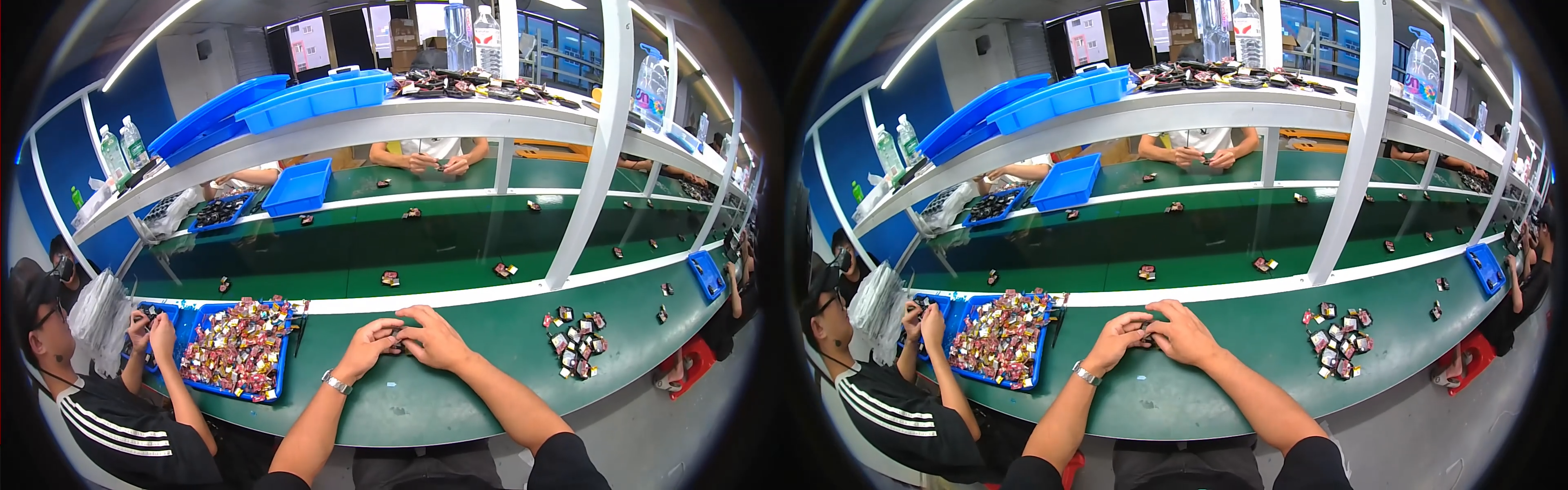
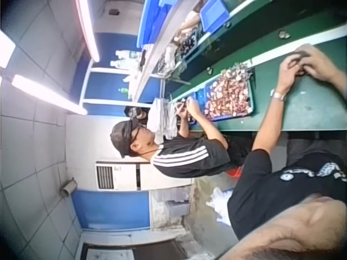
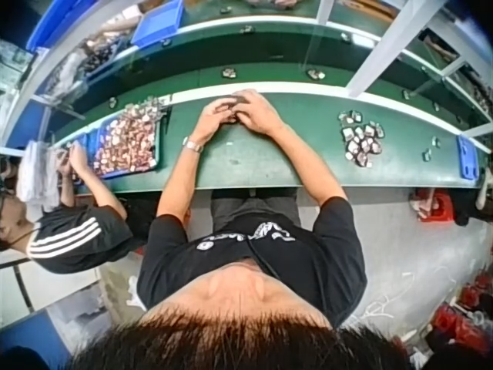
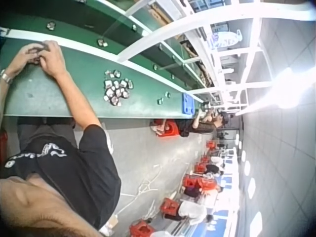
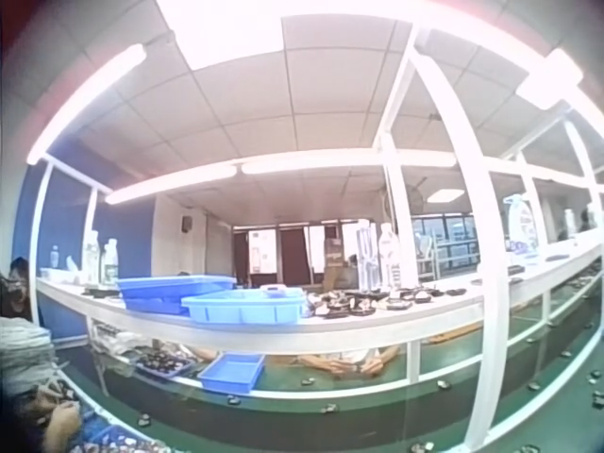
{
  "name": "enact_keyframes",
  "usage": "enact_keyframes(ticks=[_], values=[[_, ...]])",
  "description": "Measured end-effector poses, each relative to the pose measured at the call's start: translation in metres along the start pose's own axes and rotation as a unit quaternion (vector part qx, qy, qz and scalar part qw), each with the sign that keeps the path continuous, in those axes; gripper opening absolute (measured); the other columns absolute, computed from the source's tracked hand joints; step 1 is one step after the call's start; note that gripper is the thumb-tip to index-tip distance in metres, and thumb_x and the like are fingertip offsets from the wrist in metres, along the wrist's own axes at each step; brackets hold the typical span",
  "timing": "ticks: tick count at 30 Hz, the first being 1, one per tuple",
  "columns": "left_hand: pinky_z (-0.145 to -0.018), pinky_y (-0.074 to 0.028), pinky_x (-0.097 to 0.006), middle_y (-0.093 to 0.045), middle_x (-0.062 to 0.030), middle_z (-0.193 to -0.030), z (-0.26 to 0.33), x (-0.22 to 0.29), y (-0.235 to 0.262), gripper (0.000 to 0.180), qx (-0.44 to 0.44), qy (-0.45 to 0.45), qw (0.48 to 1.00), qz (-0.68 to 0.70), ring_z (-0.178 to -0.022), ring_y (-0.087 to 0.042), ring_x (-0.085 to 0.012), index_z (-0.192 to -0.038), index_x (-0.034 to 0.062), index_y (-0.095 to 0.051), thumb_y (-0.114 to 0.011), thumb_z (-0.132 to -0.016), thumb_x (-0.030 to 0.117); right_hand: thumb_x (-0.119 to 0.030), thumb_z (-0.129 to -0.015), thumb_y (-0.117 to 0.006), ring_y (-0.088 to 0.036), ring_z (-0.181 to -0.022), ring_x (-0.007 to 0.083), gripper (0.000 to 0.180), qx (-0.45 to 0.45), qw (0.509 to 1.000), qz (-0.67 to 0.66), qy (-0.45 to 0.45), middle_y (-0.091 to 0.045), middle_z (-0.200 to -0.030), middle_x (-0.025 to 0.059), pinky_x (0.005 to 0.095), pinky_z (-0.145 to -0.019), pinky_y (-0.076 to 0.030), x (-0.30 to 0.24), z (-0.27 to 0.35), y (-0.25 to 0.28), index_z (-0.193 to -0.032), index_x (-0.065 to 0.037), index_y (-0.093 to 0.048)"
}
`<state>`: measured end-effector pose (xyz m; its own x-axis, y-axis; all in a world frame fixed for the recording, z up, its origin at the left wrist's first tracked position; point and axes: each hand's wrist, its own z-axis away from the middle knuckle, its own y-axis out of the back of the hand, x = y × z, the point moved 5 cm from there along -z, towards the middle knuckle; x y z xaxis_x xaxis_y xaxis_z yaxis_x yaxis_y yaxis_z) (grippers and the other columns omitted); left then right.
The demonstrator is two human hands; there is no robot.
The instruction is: Assembling small electronic or plastic components on a conveyor belt in a factory setting.
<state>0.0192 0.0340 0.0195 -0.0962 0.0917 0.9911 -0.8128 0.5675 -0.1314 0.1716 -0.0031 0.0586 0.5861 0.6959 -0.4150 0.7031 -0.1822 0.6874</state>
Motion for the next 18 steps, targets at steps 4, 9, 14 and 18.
enact_keyframes(ticks=[4, 9, 14, 18], values=[[-0.092, -0.055, -0.034, -0.06, -0.011, -0.119, 0.0012, -0.0032, -0.0015, 0.028, 0.009, 0.028, 0.996, 0.086, -0.109, -0.06, -0.0168, -0.121, 0.0012, -0.051, -0.051, -0.094, -0.004, -0.008, -0.077, -0.07, -0.048, -0.123, 0.0311, 0.015, -0.022, 1.0, -0.02, -0.002, -0.055, -0.127, 0.0092, 0.0426, -0.101, -0.043, -0.0028, -0.0017, 0.0035, -0.092, -0.01, -0.069], [-0.096, -0.053, -0.038, -0.06, -0.0116, -0.117, -0.0001, -0.008, -0.0036, 0.035, -0.042, 0.035, 0.989, 0.14, -0.108, -0.061, -0.0197, -0.124, 0.0024, -0.046, -0.055, -0.09, -0.006, -0.01, -0.078, -0.067, -0.049, -0.122, 0.0305, 0.011, -0.028, 0.998, -0.042, -0.022, -0.057, -0.125, 0.0091, 0.0415, -0.101, -0.043, -0.0015, -0.0015, 0.0033, -0.088, -0.008, -0.07], [-0.099, -0.051, -0.035, -0.059, -0.0094, -0.116, 0.0005, -0.0073, -0.0063, 0.037, -0.09, 0.004, 0.988, 0.123, -0.11, -0.059, -0.0175, -0.126, 0.0029, -0.046, -0.054, -0.091, -0.005, -0.01, -0.078, -0.067, -0.051, -0.119, 0.029, 0.009, 0.0, 0.998, -0.039, -0.058, -0.061, -0.121, 0.0096, 0.039, -0.099, -0.045, -0.0005, -0.0005, 0.0029, -0.085, -0.005, -0.07], [-0.099, -0.051, -0.036, -0.06, -0.0096, -0.116, -0.0002, -0.0093, -0.0059, 0.035, -0.078, 0.018, 0.989, 0.121, -0.11, -0.06, -0.018, -0.127, 0.0028, -0.045, -0.054, -0.093, -0.002, -0.009, -0.078, -0.068, -0.051, -0.119, 0.0286, 0.008, 0.001, 0.996, -0.054, -0.076, -0.06, -0.121, 0.0071, 0.0393, -0.097, -0.047, 0.0031, 0.0014, 0.0036, -0.085, -0.008, -0.07]])
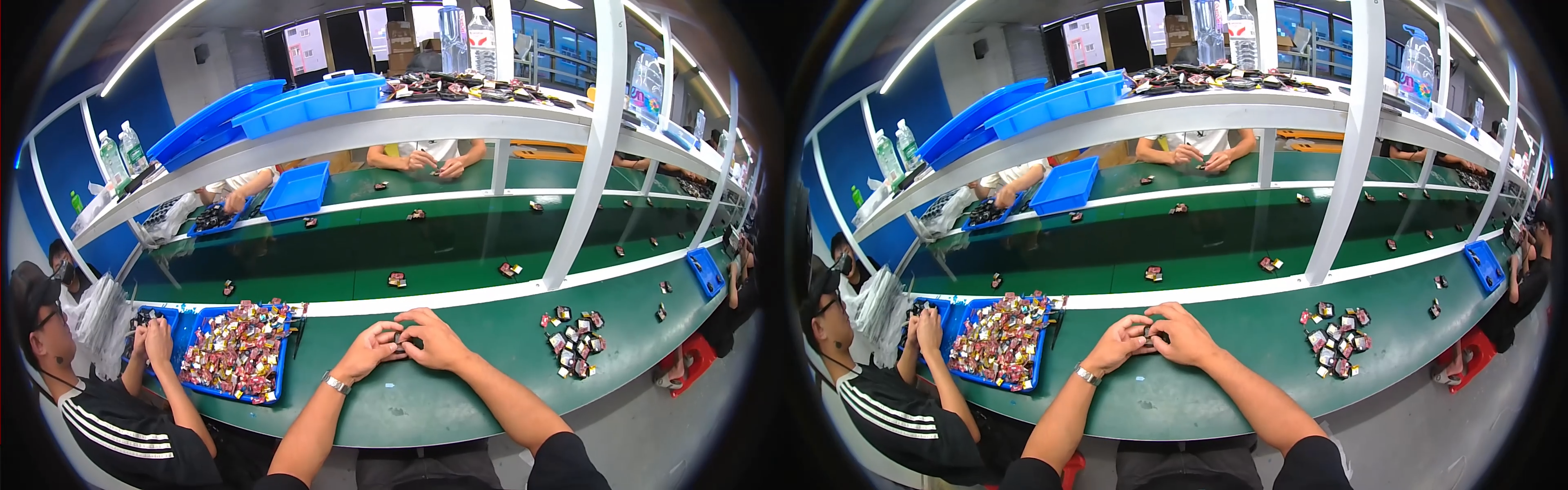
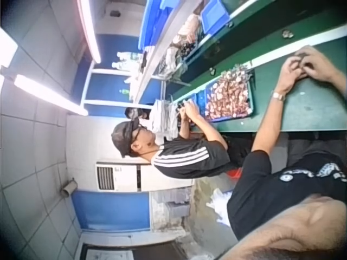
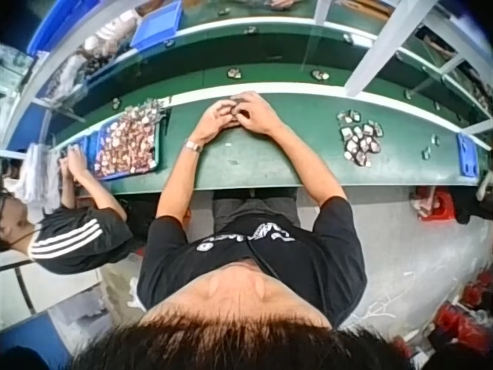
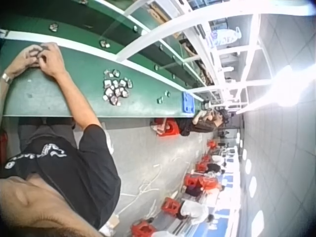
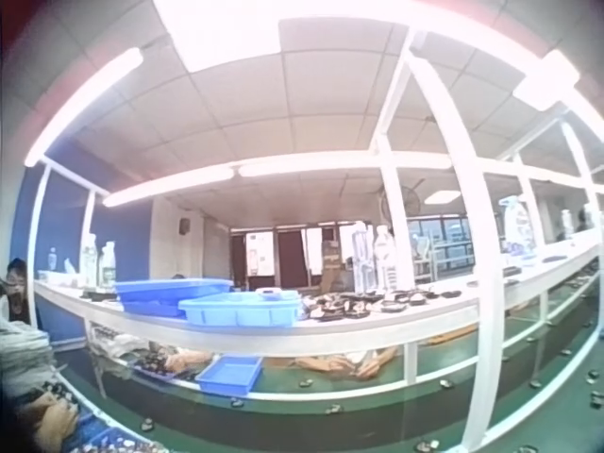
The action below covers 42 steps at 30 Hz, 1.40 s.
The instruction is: Assembling small electronic or plastic components on a conveyor belt in a factory setting.
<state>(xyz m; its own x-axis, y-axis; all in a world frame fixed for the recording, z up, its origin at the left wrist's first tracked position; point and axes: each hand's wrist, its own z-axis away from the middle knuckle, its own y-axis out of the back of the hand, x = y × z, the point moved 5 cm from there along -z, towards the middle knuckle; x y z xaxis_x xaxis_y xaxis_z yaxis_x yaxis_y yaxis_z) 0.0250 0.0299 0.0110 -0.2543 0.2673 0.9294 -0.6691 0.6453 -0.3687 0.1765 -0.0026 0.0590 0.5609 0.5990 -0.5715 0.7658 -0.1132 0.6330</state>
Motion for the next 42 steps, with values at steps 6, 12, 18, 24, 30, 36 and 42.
enact_keyframes(ticks=[6, 12, 18, 24, 30, 36, 42], values=[[-0.098, -0.052, -0.037, -0.06, -0.0079, -0.115, 0.001, -0.007, 0.005, 0.029, 0.006, 0.019, 1.0, -0.024, -0.11, -0.06, -0.0174, -0.127, 0.0044, -0.046, -0.049, -0.098, 0.002, -0.01, -0.078, -0.07, -0.051, -0.119, 0.0285, 0.007, -0.047, 0.995, -0.087, 0.01, -0.06, -0.124, 0.0073, 0.0398, -0.098, -0.046, -0.002, 0.001, 0.001, -0.085, -0.007, -0.07], [-0.095, -0.053, -0.037, -0.062, -0.0098, -0.114, -0.002, -0.004, -0.002, 0.028, 0.022, -0.012, 0.999, 0.026, -0.109, -0.062, -0.0198, -0.123, 0.0048, -0.048, -0.056, -0.097, 0.01, -0.012, -0.08, -0.069, -0.051, -0.119, 0.0273, 0.01, 0.009, 0.999, -0.029, -0.015, -0.06, -0.122, 0.0076, 0.0369, -0.095, -0.047, 0.0, 0.006, -0.002, -0.087, -0.006, -0.071], [-0.096, -0.052, -0.037, -0.061, -0.0116, -0.117, -0.002, -0.006, 0.007, 0.026, 0.024, -0.015, 0.999, 0.024, -0.111, -0.06, -0.02, -0.125, 0.0031, -0.047, -0.05, -0.1, 0.009, -0.011, -0.08, -0.068, -0.052, -0.116, 0.0275, 0.01, 0.033, 0.999, -0.014, -0.012, -0.06, -0.119, 0.0083, 0.0372, -0.094, -0.047, -0.005, 0.004, -0.005, -0.087, -0.006, -0.071], [-0.094, -0.053, -0.036, -0.062, -0.0095, -0.115, -0.001, -0.007, 0.007, 0.027, 0.034, -0.015, 0.999, 0.031, -0.109, -0.062, -0.0192, -0.122, 0.0059, -0.048, -0.057, -0.097, 0.013, -0.008, -0.078, -0.07, -0.052, -0.116, 0.0284, 0.009, 0.045, 0.999, -0.008, -0.001, -0.06, -0.118, 0.0097, 0.0382, -0.095, -0.047, -0.007, 0.005, -0.007, -0.087, -0.005, -0.071], [-0.094, -0.053, -0.035, -0.062, -0.0087, -0.117, -0.003, -0.009, 0.007, 0.025, 0.037, -0.017, 0.999, 0.034, -0.109, -0.061, -0.0187, -0.121, 0.0067, -0.049, -0.055, -0.098, 0.012, -0.008, -0.077, -0.07, -0.052, -0.117, 0.029, 0.01, 0.061, 0.998, 0.012, -0.011, -0.061, -0.118, 0.0098, 0.0381, -0.095, -0.048, -0.004, 0.007, -0.011, -0.087, -0.005, -0.071], [-0.094, -0.053, -0.035, -0.062, -0.009, -0.118, -0.002, -0.009, 0.005, 0.023, 0.049, -0.022, 0.998, 0.027, -0.11, -0.061, -0.0184, -0.12, 0.0062, -0.048, -0.054, -0.099, 0.011, -0.005, -0.076, -0.069, -0.052, -0.118, 0.0297, 0.013, 0.082, 0.996, -0.014, -0.044, -0.061, -0.118, 0.0092, 0.0377, -0.095, -0.048, -0.006, 0.007, -0.013, -0.089, -0.005, -0.071], [-0.096, -0.052, -0.037, -0.059, -0.0128, -0.125, -0.002, -0.012, 0.013, 0.024, 0.052, -0.053, 0.996, 0.043, -0.114, -0.06, -0.0201, -0.119, 0.0061, -0.048, -0.057, -0.097, 0.012, -0.004, -0.074, -0.07, -0.051, -0.12, 0.031, 0.017, 0.074, 0.996, 0.017, 0.039, -0.059, -0.123, 0.0084, 0.0406, -0.098, -0.046, -0.021, 0.001, -0.008, -0.091, -0.004, -0.071]])
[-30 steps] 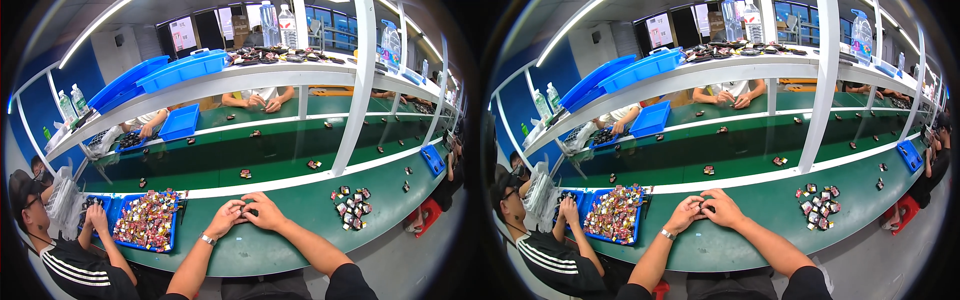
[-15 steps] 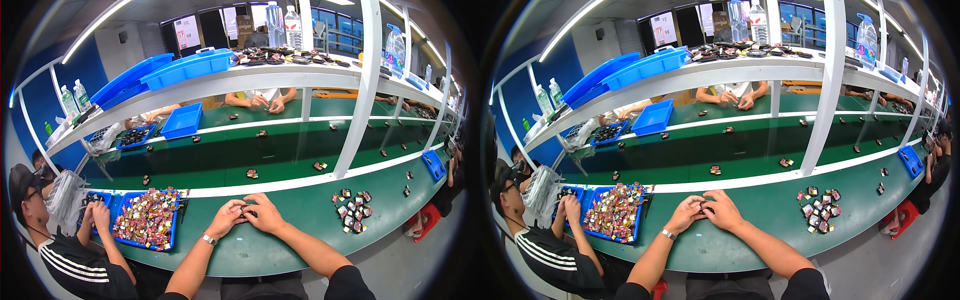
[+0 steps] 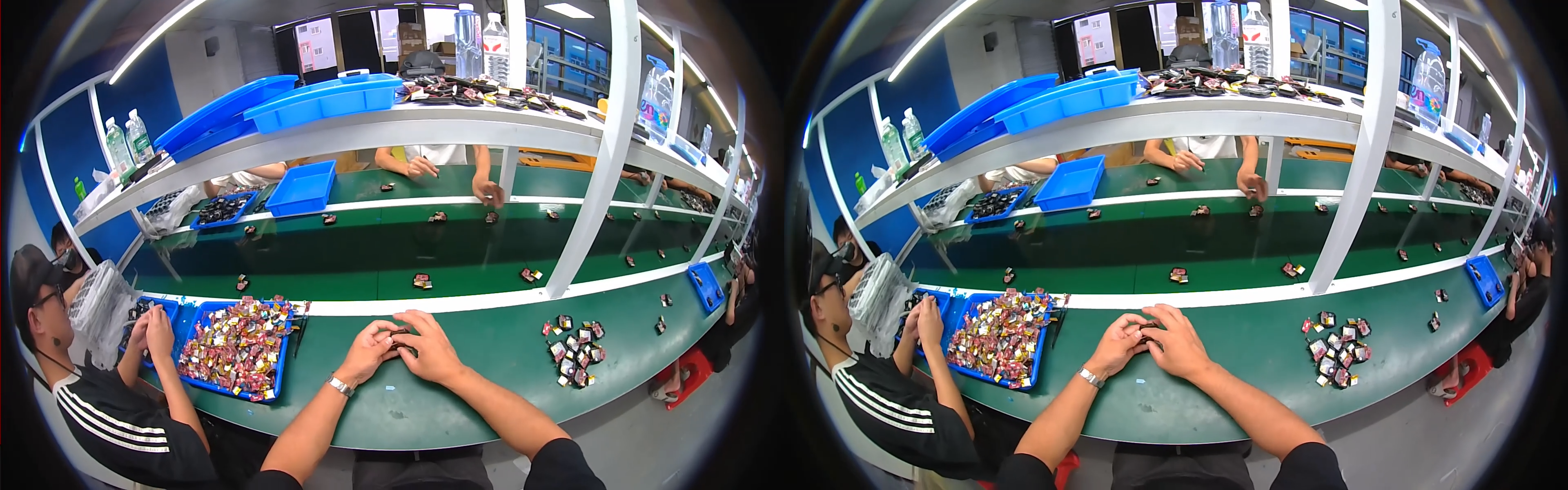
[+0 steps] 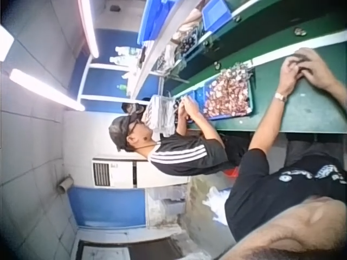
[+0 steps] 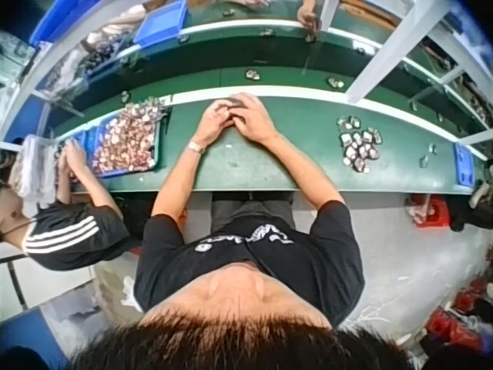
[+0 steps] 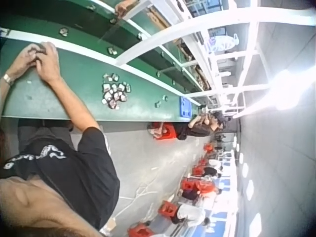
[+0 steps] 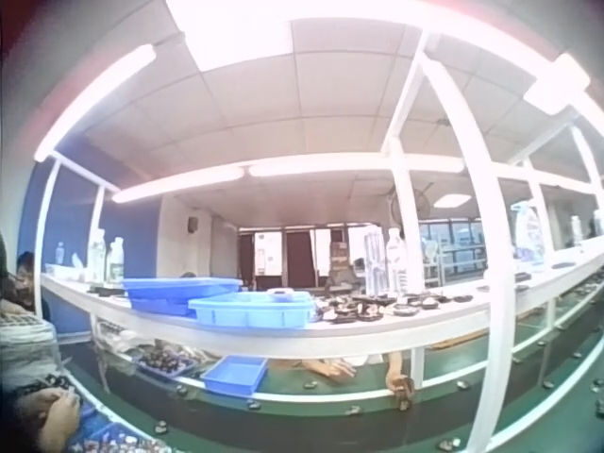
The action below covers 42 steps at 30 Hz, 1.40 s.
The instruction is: Assembling small electronic or plastic components on a conveyor belt in a factory setting.
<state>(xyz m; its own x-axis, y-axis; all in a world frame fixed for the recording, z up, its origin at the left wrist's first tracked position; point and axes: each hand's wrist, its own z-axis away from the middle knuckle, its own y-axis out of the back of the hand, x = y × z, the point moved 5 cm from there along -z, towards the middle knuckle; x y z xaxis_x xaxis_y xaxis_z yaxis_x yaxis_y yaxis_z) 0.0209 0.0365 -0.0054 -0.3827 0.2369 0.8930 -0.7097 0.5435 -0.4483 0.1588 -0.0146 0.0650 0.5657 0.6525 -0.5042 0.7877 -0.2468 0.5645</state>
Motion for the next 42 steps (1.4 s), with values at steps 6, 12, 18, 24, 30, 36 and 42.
enact_keyframes(ticks=[6, 12, 18, 24, 30, 36, 42], values=[[-0.1, -0.05, -0.038, -0.055, -0.0154, -0.133, -0.001, 0.001, -0.001, 0.022, -0.024, -0.015, 0.999, 0.039, -0.117, -0.058, -0.0209, -0.12, 0.0052, -0.048, -0.053, -0.099, 0.008, -0.004, -0.07, -0.073, -0.051, -0.12, 0.0309, 0.021, 0.033, 0.997, 0.061, 0.016, -0.059, -0.124, 0.0076, 0.0425, -0.097, -0.045, -0.001, 0.0, 0.003, -0.092, -0.007, -0.071], [-0.099, -0.05, -0.04, -0.056, -0.0148, -0.131, -0.001, 0.001, -0.004, 0.024, -0.013, -0.014, 0.999, 0.031, -0.117, -0.058, -0.0217, -0.118, 0.0071, -0.049, -0.058, -0.096, 0.009, -0.003, -0.072, -0.072, -0.051, -0.121, 0.0325, 0.02, 0.045, 0.999, 0.007, -0.011, -0.061, -0.123, 0.0086, 0.0422, -0.099, -0.045, 0.005, 0.002, -0.003, -0.091, -0.006, -0.072], [-0.098, -0.051, -0.038, -0.058, -0.0133, -0.127, -0.001, 0.002, -0.005, 0.024, 0.004, -0.037, 0.999, 0.026, -0.114, -0.059, -0.0201, -0.119, 0.0062, -0.048, -0.057, -0.097, 0.009, 0.0, -0.073, -0.07, -0.051, -0.121, 0.0322, 0.02, 0.032, 0.999, -0.013, -0.019, -0.062, -0.122, 0.0091, 0.0412, -0.098, -0.046, 0.003, -0.004, 0.0, -0.092, -0.006, -0.072], [-0.097, -0.051, -0.037, -0.061, -0.0098, -0.115, 0.0, 0.004, -0.009, 0.026, 0.014, -0.014, 0.999, 0.041, -0.11, -0.06, -0.0194, -0.124, 0.0054, -0.045, -0.052, -0.099, 0.01, -0.004, -0.077, -0.068, -0.059, -0.104, 0.0279, 0.018, 0.032, 0.999, 0.015, 0.011, -0.061, -0.11, 0.008, 0.0378, -0.082, -0.052, 0.002, -0.004, 0.002, -0.094, -0.005, -0.066], [-0.096, -0.051, -0.037, -0.061, -0.0103, -0.114, -0.001, 0.001, -0.003, 0.027, 0.03, -0.005, 0.999, 0.039, -0.109, -0.061, -0.0195, -0.124, 0.0041, -0.045, -0.052, -0.098, 0.007, -0.005, -0.079, -0.067, -0.06, -0.097, 0.0266, 0.017, 0.025, 0.999, 0.038, 0.001, -0.059, -0.104, 0.0072, 0.0363, -0.075, -0.054, -0.003, -0.004, -0.002, -0.096, -0.006, -0.064], [-0.094, -0.053, -0.037, -0.062, -0.01, -0.112, -0.002, 0.001, -0.006, 0.028, 0.036, 0.0, 0.998, 0.043, -0.105, -0.063, -0.0193, -0.124, 0.0031, -0.046, -0.054, -0.098, 0.008, -0.007, -0.079, -0.068, -0.059, -0.095, 0.0265, 0.017, 0.044, 0.996, 0.081, 0.021, -0.059, -0.101, 0.0075, 0.037, -0.075, -0.053, 0.001, -0.002, -0.002, -0.095, -0.004, -0.064], [-0.093, -0.053, -0.036, -0.063, -0.0096, -0.113, -0.001, 0.003, -0.009, 0.028, 0.042, -0.001, 0.999, 0.013, -0.104, -0.063, -0.0185, -0.124, 0.003, -0.047, -0.054, -0.097, 0.008, -0.003, -0.077, -0.067, -0.058, -0.095, 0.0277, 0.017, 0.039, 0.998, 0.054, 0.013, -0.058, -0.101, 0.0089, 0.0374, -0.078, -0.052, 0.0, -0.004, 0.0, -0.094, -0.003, -0.062]])
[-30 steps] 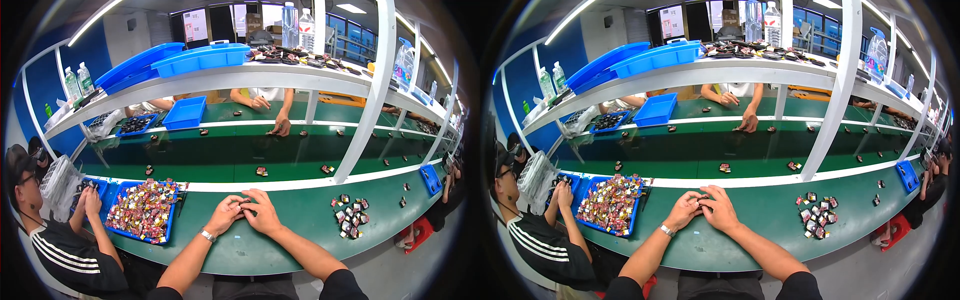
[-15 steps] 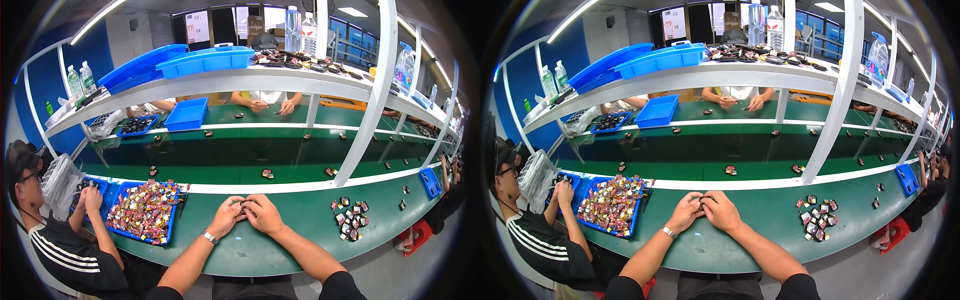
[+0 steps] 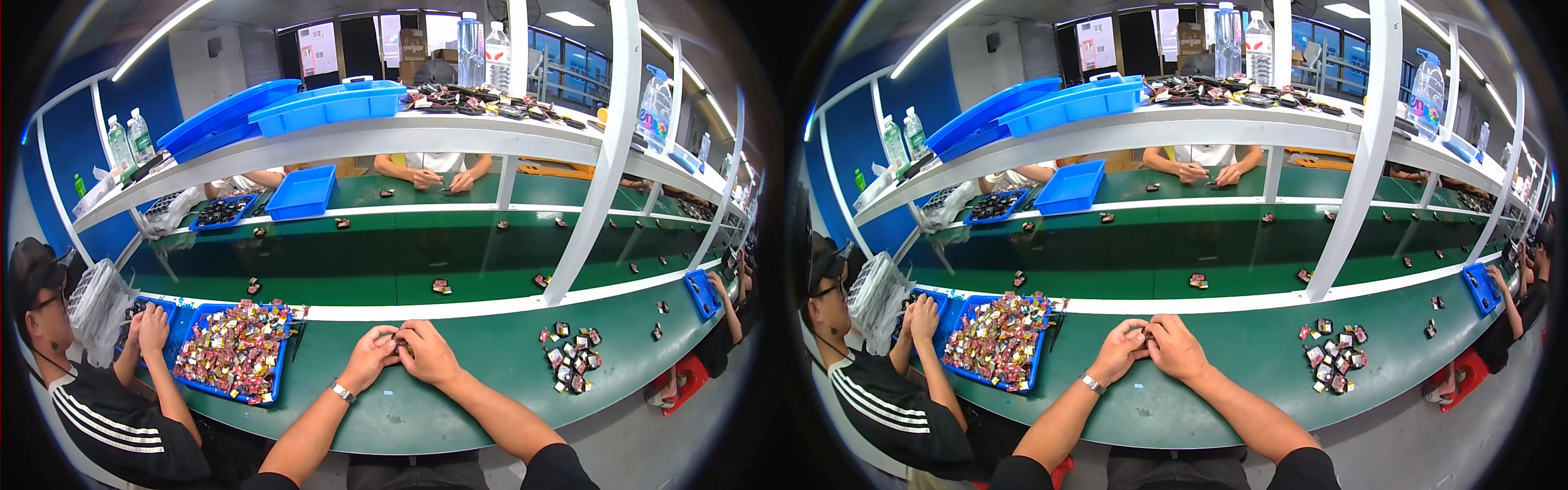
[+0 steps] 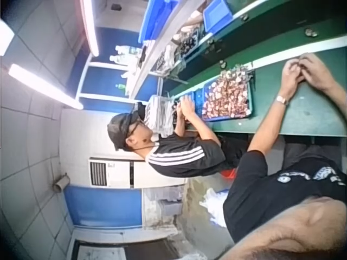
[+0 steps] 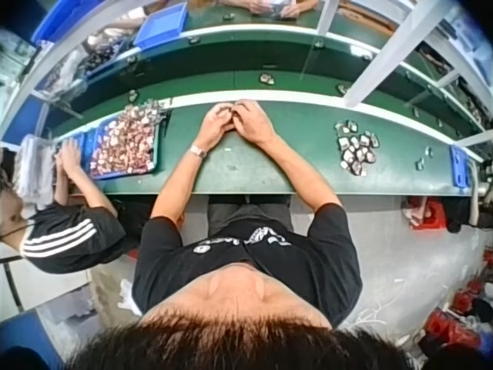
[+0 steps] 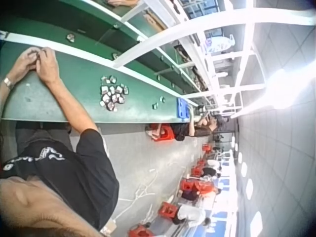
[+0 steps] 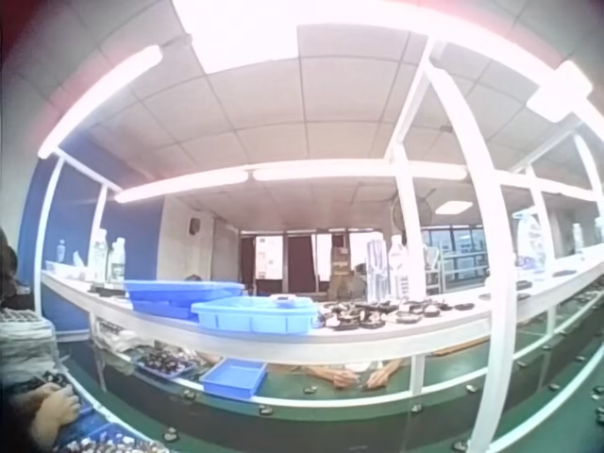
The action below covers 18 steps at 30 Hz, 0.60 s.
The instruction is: Assembling small electronic or plastic components on a conveyor belt in a factory setting.
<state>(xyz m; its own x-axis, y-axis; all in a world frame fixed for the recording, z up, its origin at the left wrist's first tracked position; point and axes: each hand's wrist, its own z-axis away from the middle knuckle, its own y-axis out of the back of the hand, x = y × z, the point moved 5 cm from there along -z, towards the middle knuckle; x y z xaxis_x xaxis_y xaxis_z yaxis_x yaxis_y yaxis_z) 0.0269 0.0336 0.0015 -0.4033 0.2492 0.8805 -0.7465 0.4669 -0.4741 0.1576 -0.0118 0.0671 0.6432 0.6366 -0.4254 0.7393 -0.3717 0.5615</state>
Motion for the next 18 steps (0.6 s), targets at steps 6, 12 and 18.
enact_keyframes(ticks=[6, 12, 18], values=[[-0.093, -0.053, -0.036, -0.062, -0.0094, -0.115, -0.0019, -0.0042, 0.0002, 0.026, -0.001, 0.007, 1.0, -0.019, -0.105, -0.062, -0.0177, -0.124, 0.0032, -0.047, -0.052, -0.098, 0.007, -0.001, -0.075, -0.066, -0.057, -0.096, 0.0292, 0.02, -0.024, 0.999, 0.035, -0.001, -0.057, -0.101, 0.0108, 0.0387, -0.08, -0.051, 0.0035, -0.0001, -0.0022, -0.094, -0.002, -0.059], [-0.094, -0.052, -0.035, -0.062, -0.0096, -0.116, -0.0004, -0.0024, 0.0007, 0.027, -0.011, 0.014, 1.0, -0.01, -0.106, -0.062, -0.0182, -0.124, 0.003, -0.046, -0.052, -0.099, 0.008, -0.003, -0.073, -0.066, -0.058, -0.092, 0.027, 0.021, -0.022, 0.994, 0.081, 0.07, -0.058, -0.098, 0.0087, 0.0377, -0.078, -0.051, -0.0023, 0.0006, -0.0024, -0.093, -0.003, -0.06], [-0.092, -0.054, -0.036, -0.062, -0.0095, -0.115, 0.0011, -0.0018, -0.0008, 0.024, 0.001, 0.014, 1.0, -0.005, -0.105, -0.062, -0.0188, -0.122, 0.0034, -0.047, -0.051, -0.1, 0.009, -0.004, -0.073, -0.067, -0.059, -0.089, 0.0254, 0.018, -0.025, 0.992, 0.075, 0.095, -0.06, -0.096, 0.0067, 0.036, -0.075, -0.052, -0.0031, -0.0005, 0.0045, -0.091, -0.004, -0.062]])
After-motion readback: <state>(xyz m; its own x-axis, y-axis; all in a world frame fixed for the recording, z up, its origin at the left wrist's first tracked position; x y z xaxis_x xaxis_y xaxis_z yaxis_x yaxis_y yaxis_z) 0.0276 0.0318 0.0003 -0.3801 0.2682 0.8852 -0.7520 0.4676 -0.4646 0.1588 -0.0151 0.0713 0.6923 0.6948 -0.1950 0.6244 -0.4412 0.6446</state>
